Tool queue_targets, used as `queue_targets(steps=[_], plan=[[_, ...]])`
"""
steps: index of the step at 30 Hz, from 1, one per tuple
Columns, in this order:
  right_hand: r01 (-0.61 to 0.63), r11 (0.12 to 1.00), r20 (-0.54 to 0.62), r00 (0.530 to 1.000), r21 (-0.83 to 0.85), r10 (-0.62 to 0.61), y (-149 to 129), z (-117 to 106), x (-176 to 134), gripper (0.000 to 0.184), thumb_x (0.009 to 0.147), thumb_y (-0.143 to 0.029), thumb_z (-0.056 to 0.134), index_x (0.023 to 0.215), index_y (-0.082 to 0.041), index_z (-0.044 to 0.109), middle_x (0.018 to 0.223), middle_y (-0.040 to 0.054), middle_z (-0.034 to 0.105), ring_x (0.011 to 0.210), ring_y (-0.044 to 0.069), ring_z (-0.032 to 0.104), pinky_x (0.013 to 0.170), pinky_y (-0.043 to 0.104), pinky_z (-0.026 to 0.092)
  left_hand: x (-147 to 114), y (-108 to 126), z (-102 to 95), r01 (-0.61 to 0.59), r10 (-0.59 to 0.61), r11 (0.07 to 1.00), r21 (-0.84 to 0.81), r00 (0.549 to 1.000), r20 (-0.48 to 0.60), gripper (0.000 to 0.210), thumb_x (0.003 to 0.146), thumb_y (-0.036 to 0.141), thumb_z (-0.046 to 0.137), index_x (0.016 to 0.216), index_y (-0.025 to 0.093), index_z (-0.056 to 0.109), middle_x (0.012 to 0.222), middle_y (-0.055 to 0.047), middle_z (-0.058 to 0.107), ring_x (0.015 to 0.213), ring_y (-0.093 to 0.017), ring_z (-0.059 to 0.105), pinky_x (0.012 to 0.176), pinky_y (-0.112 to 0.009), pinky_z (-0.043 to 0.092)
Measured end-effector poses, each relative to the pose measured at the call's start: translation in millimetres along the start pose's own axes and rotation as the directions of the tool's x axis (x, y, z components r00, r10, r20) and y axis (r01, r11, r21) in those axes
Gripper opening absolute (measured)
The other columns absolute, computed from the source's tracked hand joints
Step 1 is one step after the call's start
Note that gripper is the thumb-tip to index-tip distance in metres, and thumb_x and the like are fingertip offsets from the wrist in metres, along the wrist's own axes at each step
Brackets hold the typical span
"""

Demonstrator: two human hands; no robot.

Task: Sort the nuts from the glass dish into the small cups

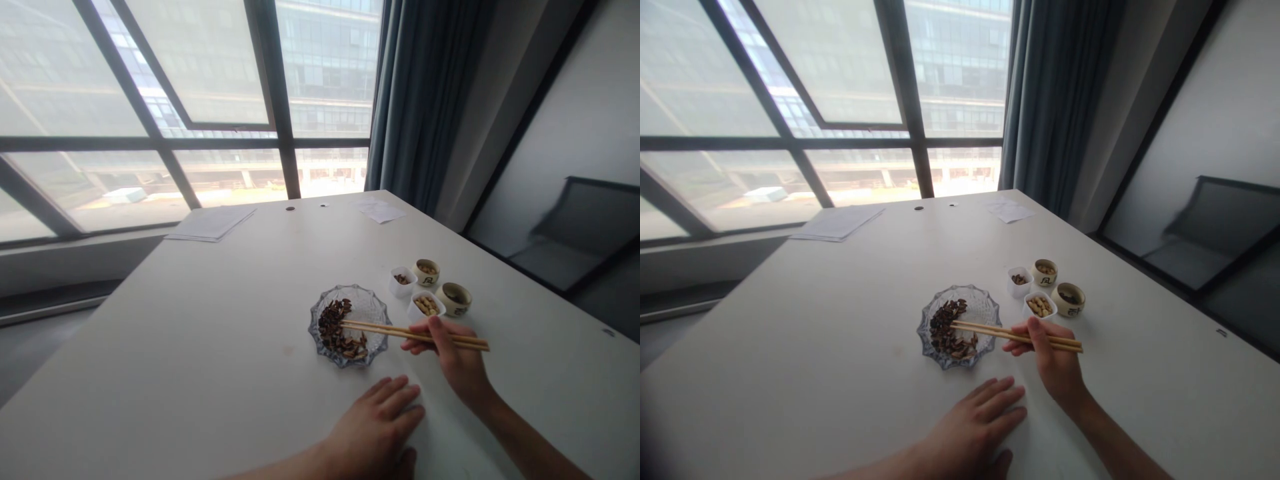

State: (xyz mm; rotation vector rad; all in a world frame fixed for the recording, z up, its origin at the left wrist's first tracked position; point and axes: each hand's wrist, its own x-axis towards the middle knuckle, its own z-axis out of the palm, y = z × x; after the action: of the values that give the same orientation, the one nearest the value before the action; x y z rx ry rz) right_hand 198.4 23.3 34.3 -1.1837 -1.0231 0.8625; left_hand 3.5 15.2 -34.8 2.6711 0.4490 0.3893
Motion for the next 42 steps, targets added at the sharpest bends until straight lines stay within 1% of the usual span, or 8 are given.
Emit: queue_targets(steps=[4,6,13,18,23,29,37,42], plan=[[0.009,0.997,0.141,0.99,-0.073,0.001,1,10,-6,0.05,0.094,-0.063,0.063,0.082,-0.017,0.079,0.068,0.0098,0.078,0.057,0.021,0.073,0.055,0.03,0.062,1,1,-7.7,-0.028,0.028,0.999,-0.016,1.0,0.006,0.054,0.097,0.036,0.061,0.146,0.018,0.05,0.16,-0.009,0.046,0.15,-0.03,0.038,0.128,-0.042,0.027],[-0.005,0.997,0.16,0.987,-0.072,0.017,5,14,-7,0.051,0.094,-0.064,0.062,0.083,-0.017,0.079,0.069,0.0098,0.078,0.057,0.02,0.073,0.054,0.029,0.061,1,2,-11.4,-0.029,0.03,0.999,-0.034,0.999,0.019,0.053,0.098,0.036,0.061,0.147,0.018,0.049,0.16,-0.009,0.045,0.15,-0.029,0.038,0.129,-0.041,0.026],[-0.04,0.999,0.084,0.996,-0.001,0.04,21,18,-7,0.061,0.089,-0.074,0.059,0.082,-0.018,0.08,0.071,0.0117,0.079,0.06,0.027,0.077,0.057,0.035,0.065,1,4,-14.8,-0.004,0.008,0.998,-0.058,0.998,0.065,0.052,0.101,0.037,0.058,0.148,0.017,0.047,0.161,-0.01,0.043,0.151,-0.03,0.036,0.129,-0.044,0.025],[-0.095,0.995,0.036,0.995,0.02,0.094,30,18,-5,0.064,0.086,-0.078,0.06,0.078,-0.017,0.079,0.068,0.0136,0.078,0.062,0.032,0.079,0.058,0.039,0.067,1,5,-16.3,-0.002,0.006,0.999,-0.049,0.997,0.073,0.052,0.101,0.036,0.056,0.149,0.016,0.046,0.162,-0.011,0.042,0.152,-0.031,0.035,0.129,-0.044,0.025],[-0.119,0.992,0.024,0.993,0.051,0.117,35,13,-1,0.064,0.087,-0.077,0.06,0.078,-0.017,0.079,0.068,0.0144,0.079,0.063,0.033,0.079,0.059,0.04,0.068,1,5,-16.4,-0.003,0.007,0.999,-0.05,0.998,0.064,0.053,0.1,0.036,0.059,0.147,0.016,0.047,0.161,-0.011,0.044,0.151,-0.031,0.036,0.129,-0.044,0.026],[-0.081,0.996,-0.034,0.996,0.024,0.082,34,12,0,0.063,0.089,-0.075,0.058,0.078,-0.016,0.079,0.067,0.0134,0.078,0.058,0.029,0.077,0.055,0.037,0.066,0,3,-14.9,-0.01,0.013,0.999,-0.051,0.998,0.055,0.053,0.099,0.035,0.061,0.147,0.018,0.049,0.161,-0.01,0.044,0.151,-0.031,0.037,0.128,-0.044,0.028],[-0.069,0.997,0.018,0.997,-0.029,0.069,31,11,0,0.053,0.085,-0.066,0.072,0.083,-0.014,0.078,0.069,0.0129,0.079,0.053,0.025,0.074,0.052,0.033,0.064,1,4,-16.0,-0.009,0.012,0.999,-0.053,0.998,0.061,0.052,0.1,0.037,0.059,0.148,0.018,0.048,0.162,-0.01,0.043,0.151,-0.03,0.037,0.128,-0.044,0.026],[-0.094,0.996,0.002,0.996,0.0,0.094,36,11,0,0.061,0.083,-0.073,0.068,0.084,-0.013,0.079,0.07,0.0149,0.079,0.057,0.028,0.077,0.052,0.034,0.065,1,7,-19.1,-0.002,0.004,0.999,-0.055,0.999,0.043,0.052,0.099,0.036,0.061,0.147,0.018,0.049,0.16,-0.009,0.045,0.151,-0.029,0.037,0.129,-0.041,0.026]])
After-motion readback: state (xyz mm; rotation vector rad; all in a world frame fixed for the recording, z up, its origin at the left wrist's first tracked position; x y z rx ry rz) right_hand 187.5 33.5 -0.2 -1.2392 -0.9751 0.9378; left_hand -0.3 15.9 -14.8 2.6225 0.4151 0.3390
